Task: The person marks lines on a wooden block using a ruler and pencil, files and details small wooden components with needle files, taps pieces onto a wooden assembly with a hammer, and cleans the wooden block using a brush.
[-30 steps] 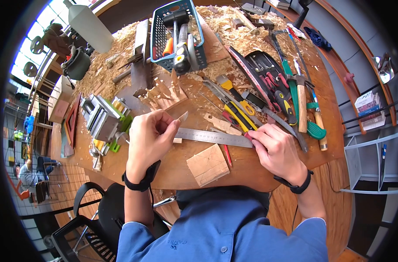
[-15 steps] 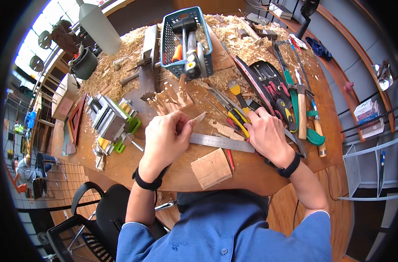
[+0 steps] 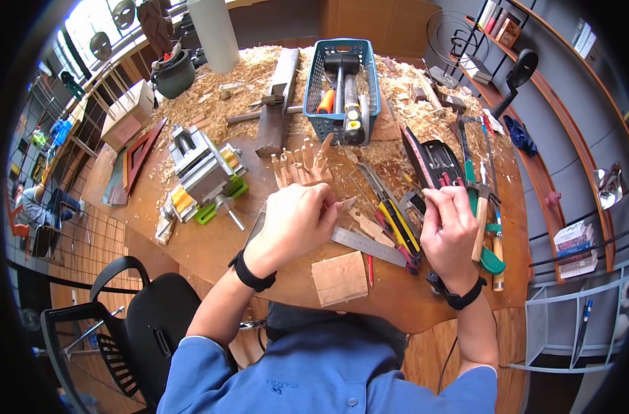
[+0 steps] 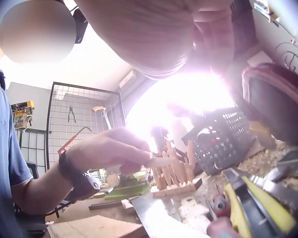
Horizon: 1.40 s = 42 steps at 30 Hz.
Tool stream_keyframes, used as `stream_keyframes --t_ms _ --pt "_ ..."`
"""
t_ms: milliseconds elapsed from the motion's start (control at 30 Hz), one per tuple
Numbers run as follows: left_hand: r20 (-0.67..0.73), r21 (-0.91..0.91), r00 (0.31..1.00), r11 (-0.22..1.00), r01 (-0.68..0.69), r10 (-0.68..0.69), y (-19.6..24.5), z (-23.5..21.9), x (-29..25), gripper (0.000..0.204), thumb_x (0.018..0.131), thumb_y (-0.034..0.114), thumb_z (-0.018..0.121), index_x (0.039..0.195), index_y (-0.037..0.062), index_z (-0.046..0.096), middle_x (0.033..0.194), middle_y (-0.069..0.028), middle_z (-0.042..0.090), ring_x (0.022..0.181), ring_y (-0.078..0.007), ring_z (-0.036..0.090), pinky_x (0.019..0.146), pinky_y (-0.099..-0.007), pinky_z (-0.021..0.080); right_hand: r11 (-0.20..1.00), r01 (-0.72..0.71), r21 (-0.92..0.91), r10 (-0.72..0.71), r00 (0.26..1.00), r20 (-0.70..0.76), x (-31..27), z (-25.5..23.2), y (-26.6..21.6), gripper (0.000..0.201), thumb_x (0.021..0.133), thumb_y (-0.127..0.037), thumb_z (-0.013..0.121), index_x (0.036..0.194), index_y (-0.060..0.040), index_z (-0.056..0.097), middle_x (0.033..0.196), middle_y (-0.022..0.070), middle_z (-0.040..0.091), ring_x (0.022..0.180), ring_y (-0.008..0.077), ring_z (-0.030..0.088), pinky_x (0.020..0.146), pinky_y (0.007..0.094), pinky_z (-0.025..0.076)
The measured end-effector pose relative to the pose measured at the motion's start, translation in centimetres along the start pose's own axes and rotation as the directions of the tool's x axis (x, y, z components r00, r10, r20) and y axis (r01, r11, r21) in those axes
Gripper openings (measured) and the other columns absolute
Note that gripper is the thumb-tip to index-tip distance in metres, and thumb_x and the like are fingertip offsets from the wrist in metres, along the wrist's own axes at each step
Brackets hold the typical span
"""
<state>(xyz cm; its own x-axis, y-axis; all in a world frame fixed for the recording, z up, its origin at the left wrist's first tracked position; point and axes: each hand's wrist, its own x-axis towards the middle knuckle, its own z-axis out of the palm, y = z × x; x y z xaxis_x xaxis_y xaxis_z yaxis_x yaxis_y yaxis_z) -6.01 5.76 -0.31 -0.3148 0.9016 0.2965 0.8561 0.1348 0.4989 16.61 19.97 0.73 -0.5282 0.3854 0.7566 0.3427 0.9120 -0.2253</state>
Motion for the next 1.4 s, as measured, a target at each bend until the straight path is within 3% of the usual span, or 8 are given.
stream_keyframes --t_ms 200,567,667,800,967,1100,1300,1400 --pt "-0.03 0.029 0.999 0.999 -0.024 0.025 0.1 -0.1 -0.3 0.017 0.091 0.023 0.073 0.085 0.0069 0.072 0.069 -0.0118 0.071 0.067 -0.032 0.072 0.065 -0.0415 0.056 0.984 0.087 0.155 -0.122 0.965 0.234 0.6 -1.5 -0.1 0.028 0.08 0.012 0.072 0.106 -0.0007 0.072 0.096 0.0133 0.064 0.075 0.0319 0.069 0.064 0.0416 0.056" --pt "-0.113 0.028 0.991 0.997 -0.068 0.07 -0.2 0.5 0.0 0.018 0.094 0.022 0.071 0.087 0.0045 0.07 0.07 -0.0152 0.07 0.071 -0.0366 0.071 0.067 -0.0456 0.055 0.972 -0.12 0.204 0.142 0.985 -0.1 0.9 -3.0 -1.8 0.018 0.089 0.003 0.077 0.105 -0.0035 0.076 0.093 0.0121 0.068 0.08 0.0225 0.069 0.068 0.032 0.055" --pt "-0.115 0.051 0.991 0.997 -0.057 0.063 -0.3 0.8 0.3 0.019 0.095 0.022 0.07 0.088 0.0041 0.07 0.072 -0.0163 0.07 0.074 -0.0377 0.071 0.069 -0.0469 0.055 0.683 -0.404 0.608 0.482 0.875 0.039 1.1 -3.3 -1.8 0.01 0.096 0.001 0.072 0.106 0.0005 0.073 0.095 0.0049 0.07 0.081 0.0101 0.068 0.07 0.0242 0.057" --pt "-0.094 0.052 0.994 0.998 -0.041 0.046 -0.2 1.1 0.8 0.02 0.096 0.021 0.068 0.088 0.0033 0.07 0.073 -0.0165 0.07 0.077 -0.0379 0.071 0.071 -0.0471 0.055 0.464 -0.528 0.711 0.52 0.812 0.264 1.2 -2.6 -1.4 0.01 0.098 0.001 0.07 0.108 0.0028 0.072 0.1 0.0053 0.069 0.078 0.0082 0.069 0.069 0.0223 0.058" --pt "-0.038 -0.018 0.999 1.0 0.023 -0.024 0.1 0.6 0.8 0.023 0.096 0.021 0.068 0.085 0.0017 0.069 0.071 -0.0151 0.069 0.073 -0.0355 0.071 0.069 -0.0446 0.054 0.651 -0.437 0.621 0.533 0.845 0.035 1.1 -1.3 -0.2 0.011 0.098 0.003 0.07 0.109 0.0047 0.072 0.097 0.0046 0.07 0.077 0.0077 0.069 0.068 0.0221 0.059" --pt "-0.05 -0.01 0.999 1.0 0.0 0.0 0.0 0.3 0.8 0.022 0.095 0.021 0.069 0.084 0.0016 0.069 0.069 -0.0148 0.068 0.07 -0.0349 0.07 0.068 -0.0436 0.054 0.497 -0.467 0.731 0.514 0.838 0.186 1.1 -1.8 -1.2 0.012 0.097 0.004 0.07 0.109 0.0039 0.073 0.1 0.006 0.07 0.077 0.0074 0.068 0.067 0.0216 0.059" --pt "-0.105 -0.061 0.994 0.998 0.003 -0.01 0.5 0.1 0.7 0.016 0.093 0.016 0.071 0.084 0.004 0.071 0.067 -0.0122 0.069 0.065 -0.0311 0.07 0.064 -0.0408 0.054 0.614 -0.409 0.675 0.519 0.854 0.045 1.0 -1.3 -0.5 0.012 0.097 0.004 0.07 0.108 0.0045 0.073 0.097 0.0051 0.07 0.077 0.008 0.069 0.067 0.0224 0.059" --pt "-0.153 0.17 0.985 0.984 -0.053 0.079 0.8 -0.4 0.5 0.009 0.091 0.013 0.073 0.085 0.0062 0.074 0.069 -0.0107 0.071 0.066 -0.0284 0.072 0.062 -0.0375 0.054 0.571 -0.43 0.699 0.534 0.842 0.082 1.2 -2.1 -1.2 0.012 0.097 0.004 0.07 0.109 0.0047 0.072 0.091 0.0041 0.071 0.074 0.0083 0.069 0.066 0.0217 0.058"
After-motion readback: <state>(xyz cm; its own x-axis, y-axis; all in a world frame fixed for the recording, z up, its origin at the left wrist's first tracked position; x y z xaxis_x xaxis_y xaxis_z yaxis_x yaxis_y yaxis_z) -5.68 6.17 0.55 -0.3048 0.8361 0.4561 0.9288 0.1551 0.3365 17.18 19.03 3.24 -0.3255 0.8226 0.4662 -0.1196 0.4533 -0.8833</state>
